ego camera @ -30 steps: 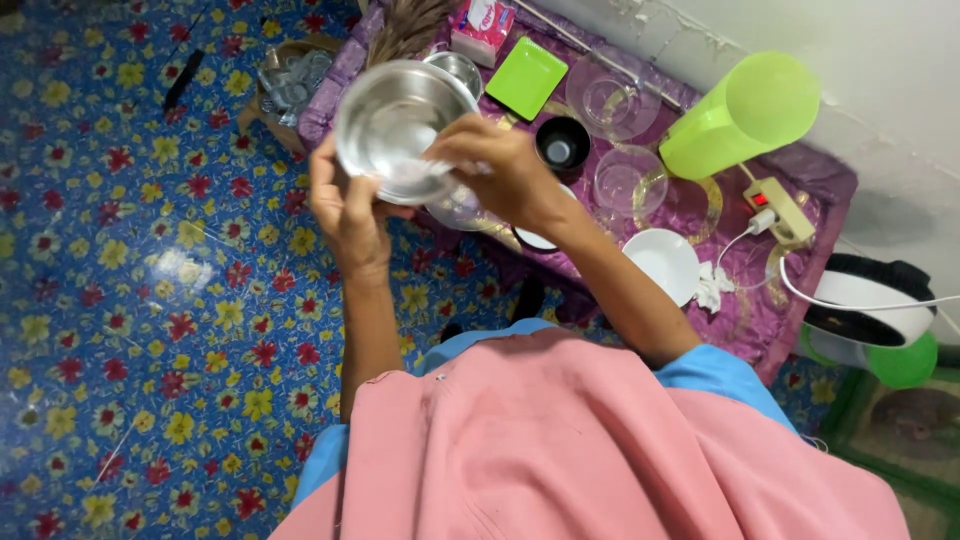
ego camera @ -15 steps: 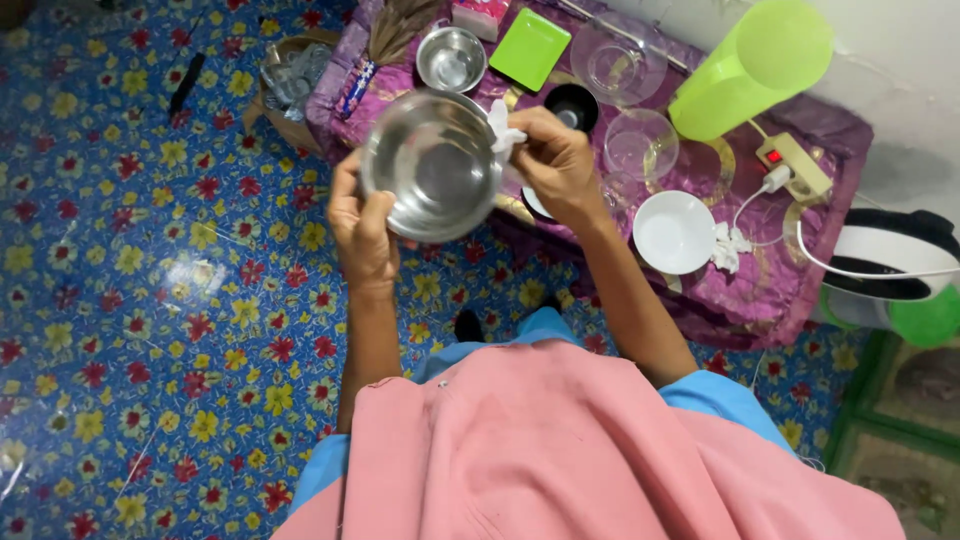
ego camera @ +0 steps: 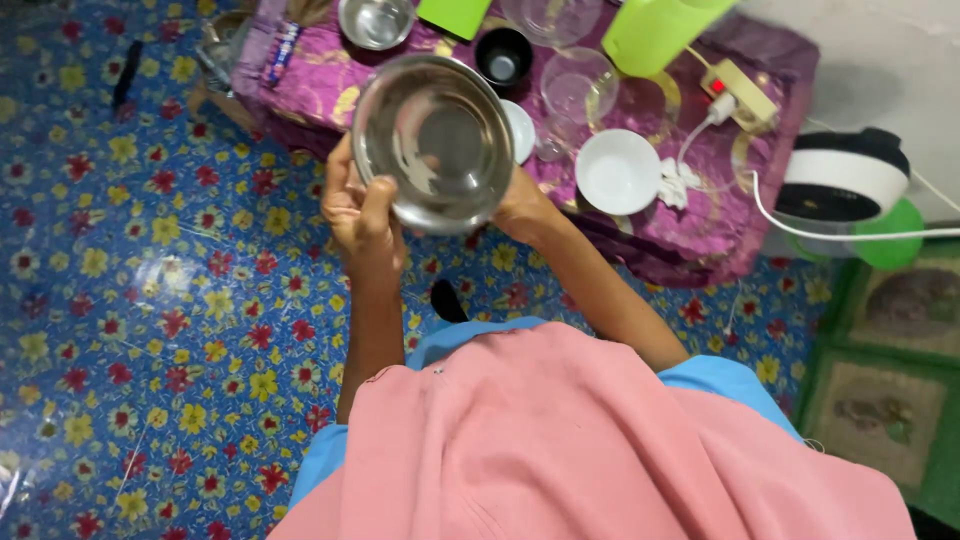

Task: The person wipes the interior and exterior of a small metal bowl with a white cloth, rotating the bowl and repeatedly rubbing the surface. The bowl is held in one hand while the other hand scrubs with the cloth.

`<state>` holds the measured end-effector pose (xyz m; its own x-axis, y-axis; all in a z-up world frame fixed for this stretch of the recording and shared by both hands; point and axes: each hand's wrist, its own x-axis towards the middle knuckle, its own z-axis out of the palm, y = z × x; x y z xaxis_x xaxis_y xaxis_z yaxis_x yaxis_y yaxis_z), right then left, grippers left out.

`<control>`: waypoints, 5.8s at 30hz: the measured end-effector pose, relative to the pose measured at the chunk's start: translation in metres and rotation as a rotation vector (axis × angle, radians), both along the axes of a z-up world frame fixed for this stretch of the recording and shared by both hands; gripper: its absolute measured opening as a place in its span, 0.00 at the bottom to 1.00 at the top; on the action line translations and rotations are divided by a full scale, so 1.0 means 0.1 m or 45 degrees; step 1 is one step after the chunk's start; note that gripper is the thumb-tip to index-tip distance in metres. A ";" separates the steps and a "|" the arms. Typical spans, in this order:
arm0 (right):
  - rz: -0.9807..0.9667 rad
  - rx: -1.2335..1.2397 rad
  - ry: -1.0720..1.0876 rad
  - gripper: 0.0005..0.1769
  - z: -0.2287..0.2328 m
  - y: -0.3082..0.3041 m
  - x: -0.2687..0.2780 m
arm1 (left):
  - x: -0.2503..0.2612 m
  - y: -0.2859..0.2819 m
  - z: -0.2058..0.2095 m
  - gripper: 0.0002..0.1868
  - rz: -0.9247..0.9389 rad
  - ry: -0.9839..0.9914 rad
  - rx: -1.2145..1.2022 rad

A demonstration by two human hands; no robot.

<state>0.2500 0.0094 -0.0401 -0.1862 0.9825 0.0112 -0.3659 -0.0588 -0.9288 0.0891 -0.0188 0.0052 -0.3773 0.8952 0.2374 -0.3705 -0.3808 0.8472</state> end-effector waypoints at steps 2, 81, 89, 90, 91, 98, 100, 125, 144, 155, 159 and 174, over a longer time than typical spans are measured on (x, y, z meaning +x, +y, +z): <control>-0.021 -0.106 0.063 0.09 -0.06 -0.16 0.14 | 0.07 -0.02 -0.16 0.28 0.033 0.078 0.009; 0.016 1.240 -0.998 0.08 0.49 1.05 -1.34 | -1.36 0.58 -0.41 0.24 0.031 0.467 -0.249; -0.066 1.116 -0.943 0.15 0.30 1.55 -1.14 | -0.94 0.67 -0.03 0.24 0.020 0.284 -0.310; -0.005 1.097 -0.900 0.15 0.34 1.58 -1.14 | -0.87 0.72 -0.04 0.24 0.013 0.236 -0.336; -0.009 1.107 -0.895 0.15 0.38 1.59 -1.14 | -0.86 0.81 -0.12 0.24 0.016 0.240 -0.326; 0.363 0.988 -1.238 0.14 0.50 1.75 -0.73 | -0.71 1.18 -0.21 0.24 0.040 0.195 -0.292; 0.279 1.038 -1.293 0.12 0.41 1.92 -0.67 | -0.59 1.24 -0.17 0.24 0.042 0.169 -0.304; 0.340 1.521 -1.368 0.14 0.61 2.07 -0.43 | -0.84 1.05 0.17 0.24 0.258 0.392 -0.422; -0.071 1.142 -0.977 0.12 0.24 1.15 -1.01 | -1.03 0.38 0.09 0.23 -0.121 0.406 -0.517; -0.015 1.351 -0.846 0.11 0.40 0.75 -1.09 | -0.80 0.16 0.16 0.16 -0.111 0.387 -0.310; -0.210 1.420 -1.086 0.11 0.40 0.84 -0.77 | -0.71 0.05 0.15 0.22 -0.113 0.271 -0.165; 0.401 0.823 -0.935 0.10 0.59 -0.29 0.28 | 0.04 -0.57 -0.06 0.22 -0.102 0.247 -0.235</control>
<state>0.2779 -0.0199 0.0191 -0.6087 0.7346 0.2998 0.2510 0.5368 -0.8055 0.0934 -0.0755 -0.0010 -0.2673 0.9550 0.1284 -0.2170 -0.1894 0.9576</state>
